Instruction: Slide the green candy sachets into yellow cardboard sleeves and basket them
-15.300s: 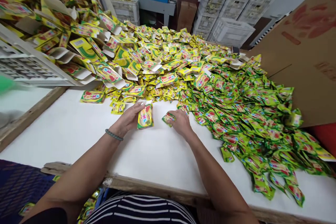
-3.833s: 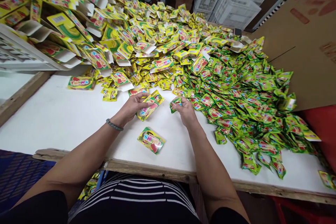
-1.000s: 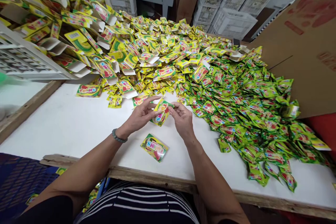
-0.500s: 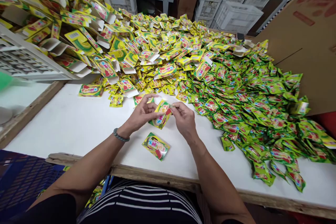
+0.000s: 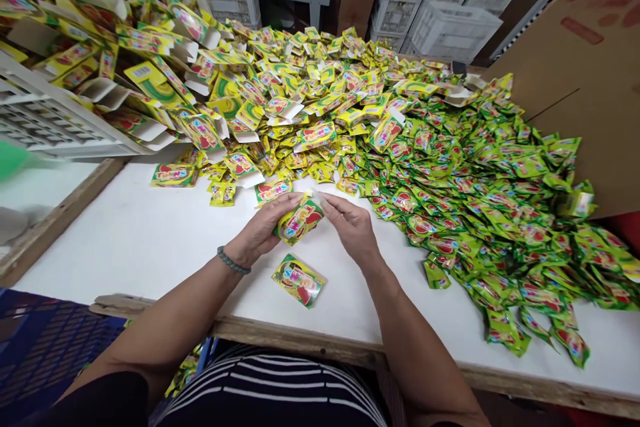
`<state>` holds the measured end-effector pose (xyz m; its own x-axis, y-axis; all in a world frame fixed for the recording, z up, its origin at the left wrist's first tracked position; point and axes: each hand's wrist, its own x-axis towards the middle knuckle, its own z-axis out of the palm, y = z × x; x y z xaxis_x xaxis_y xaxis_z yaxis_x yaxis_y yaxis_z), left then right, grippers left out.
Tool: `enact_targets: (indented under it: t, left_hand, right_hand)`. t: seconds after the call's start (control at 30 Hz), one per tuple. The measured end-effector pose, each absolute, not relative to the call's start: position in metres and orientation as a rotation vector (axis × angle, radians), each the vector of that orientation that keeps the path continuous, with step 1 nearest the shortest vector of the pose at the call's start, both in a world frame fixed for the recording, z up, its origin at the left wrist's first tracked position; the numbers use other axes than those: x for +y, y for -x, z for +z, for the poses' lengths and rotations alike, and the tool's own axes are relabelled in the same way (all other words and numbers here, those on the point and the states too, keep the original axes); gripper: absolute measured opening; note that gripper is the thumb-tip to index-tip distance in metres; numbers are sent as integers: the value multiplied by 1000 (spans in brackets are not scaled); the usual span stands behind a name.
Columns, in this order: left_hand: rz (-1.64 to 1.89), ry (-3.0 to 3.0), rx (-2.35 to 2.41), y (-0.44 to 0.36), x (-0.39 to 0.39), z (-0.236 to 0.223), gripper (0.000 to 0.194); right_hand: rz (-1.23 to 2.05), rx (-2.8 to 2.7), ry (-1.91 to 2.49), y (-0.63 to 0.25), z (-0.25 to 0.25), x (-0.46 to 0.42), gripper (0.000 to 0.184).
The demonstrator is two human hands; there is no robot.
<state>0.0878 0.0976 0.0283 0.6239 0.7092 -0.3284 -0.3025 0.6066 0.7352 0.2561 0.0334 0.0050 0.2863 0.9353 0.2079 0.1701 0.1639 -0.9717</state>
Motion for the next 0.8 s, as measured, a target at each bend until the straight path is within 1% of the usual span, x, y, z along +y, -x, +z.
enact_targets:
  t: [0.1,0.17,0.4,0.53,0.63,0.73,0.8]
  left_hand:
    - [617,-672,676,-85,100,27,43]
    - [602,-671,670,-84,100,26,44]
    - [552,-738,643,-87,97,29,44]
    - [501,-799,647,-88,93,31,49]
    - [535,-953,668,-88,93,30,50]
    - [607,-1132,691,-87,93,27,46]
    - [661,-1245,709,-86,94,26,40]
  right_hand:
    - [804,-1215,1226,-258,13,32,17]
    - [821,-1238,1219,-257,16,32,14]
    - [997,-963,1271,-256,17,33,31]
    - [1046,-876,1258,-259,19,34,29]
    - [1088,-846,1264,-261,19,33,27]
    - [1089,-853,1288,-262,19,32,27]
    - [1014,-907,1309,-262,19,31,24]
